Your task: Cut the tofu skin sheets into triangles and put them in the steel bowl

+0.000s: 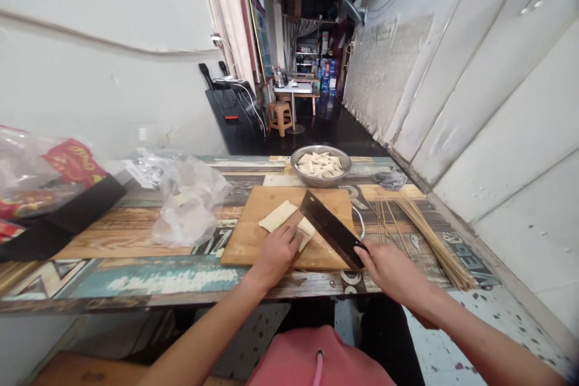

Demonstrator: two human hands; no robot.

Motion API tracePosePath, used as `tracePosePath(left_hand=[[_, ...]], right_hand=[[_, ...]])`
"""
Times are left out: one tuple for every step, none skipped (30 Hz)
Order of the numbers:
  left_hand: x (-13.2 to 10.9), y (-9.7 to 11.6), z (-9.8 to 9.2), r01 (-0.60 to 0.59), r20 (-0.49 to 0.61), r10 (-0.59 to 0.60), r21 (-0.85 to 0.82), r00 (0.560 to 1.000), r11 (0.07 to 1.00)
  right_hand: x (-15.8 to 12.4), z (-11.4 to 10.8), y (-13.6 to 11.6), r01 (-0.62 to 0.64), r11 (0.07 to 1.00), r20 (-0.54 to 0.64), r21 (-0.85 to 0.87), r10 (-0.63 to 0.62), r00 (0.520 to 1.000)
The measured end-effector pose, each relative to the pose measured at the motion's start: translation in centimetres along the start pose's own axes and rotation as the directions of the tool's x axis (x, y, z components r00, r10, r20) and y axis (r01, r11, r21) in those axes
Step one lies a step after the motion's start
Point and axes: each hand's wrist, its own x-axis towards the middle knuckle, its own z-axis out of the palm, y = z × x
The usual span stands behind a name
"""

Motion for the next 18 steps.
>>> tracePosePath(left_hand=[[-0.4,0.0,-0.1,0.01,-0.007,-0.01,0.014,1.0,1.0],[-0.9,0.0,-0.3,0.015,-0.016,-0.014,0.025,1.0,1.0],[-1.2,0.1,-0.3,0.011,-0.031,-0.01,0.032,0.999,0.999],[-1.5,0.1,-0.3,0.003,-0.048,-0.001,0.036,0.999,0.999],[-1.8,0.2,-0.3,-0.006,-0.065,0.009,0.04,0.998,0.999],[-2.0,0.2,-0.2,-0.015,-0.076,0.018,0.043,0.997,0.999],[-2.2,0.3,0.0,-0.02,-0.074,0.023,0.045,0.997,0.999],[-2.3,0.4,0.2,-0.018,-0.061,0.021,0.048,0.998,0.999],[-2.4,0.5,0.3,-0.011,-0.04,0.013,0.05,0.999,0.999],[-2.5,0.6,0.4,0.0,-0.015,0.001,0.049,1.0,0.999],[-2.6,0.6,0.5,0.011,0.011,-0.012,0.044,1.0,0.999],[-2.6,0.7,0.5,0.022,0.033,-0.023,0.036,0.999,0.999],[-2.6,0.8,0.5,0.027,0.048,-0.028,0.027,0.998,0.999],[-2.6,0.8,0.5,0.027,0.055,-0.029,0.022,0.998,0.999],[-2.6,0.8,0.5,0.025,0.053,-0.026,0.023,0.998,0.999],[-2.6,0.8,0.4,0.021,0.049,-0.022,0.032,0.999,0.999],[-2.6,0.8,0.4,0.016,0.044,-0.018,0.044,0.999,0.999],[-2.6,0.7,0.5,0.01,0.039,-0.012,0.055,0.999,0.998]], right_hand=[[0.1,-0.1,-0.1,0.011,1.0,0.018,-0.026,-0.011,1.0],[0.2,-0.2,-0.2,0.023,0.998,0.033,-0.051,-0.021,0.999],[0.3,-0.3,-0.3,0.036,0.997,0.043,-0.07,-0.033,0.999],[0.5,-0.4,-0.4,0.051,0.995,0.05,-0.086,-0.047,0.998],[0.6,-0.6,-0.6,0.068,0.993,0.056,-0.097,-0.063,0.996],[0.7,-0.8,-0.9,0.085,0.991,0.064,-0.104,-0.079,0.995],[0.9,-0.9,-1.1,0.103,0.989,0.077,-0.104,-0.095,0.993],[0.9,-1.1,-1.3,0.119,0.988,0.093,-0.101,-0.11,0.99],[1.0,-1.3,-1.6,0.134,0.986,0.108,-0.098,-0.123,0.986],[1.1,-1.4,-1.8,0.145,0.985,0.123,-0.095,-0.133,0.983],[1.1,-1.6,-2.1,0.151,0.984,0.137,-0.095,-0.137,0.981],[1.1,-1.7,-2.3,0.151,0.984,0.149,-0.098,-0.135,0.98],[1.2,-1.9,-2.4,0.151,0.983,0.159,-0.102,-0.134,0.978],[1.2,-2.0,-2.6,0.151,0.982,0.167,-0.11,-0.131,0.977],[1.3,-2.2,-2.8,0.15,0.981,0.175,-0.122,-0.127,0.976],[1.4,-2.4,-2.9,0.151,0.979,0.181,-0.139,-0.125,0.975],[1.5,-2.7,-3.1,0.16,0.974,0.189,-0.16,-0.128,0.974],[1.7,-2.9,-3.3,0.173,0.967,0.203,-0.187,-0.134,0.97]])
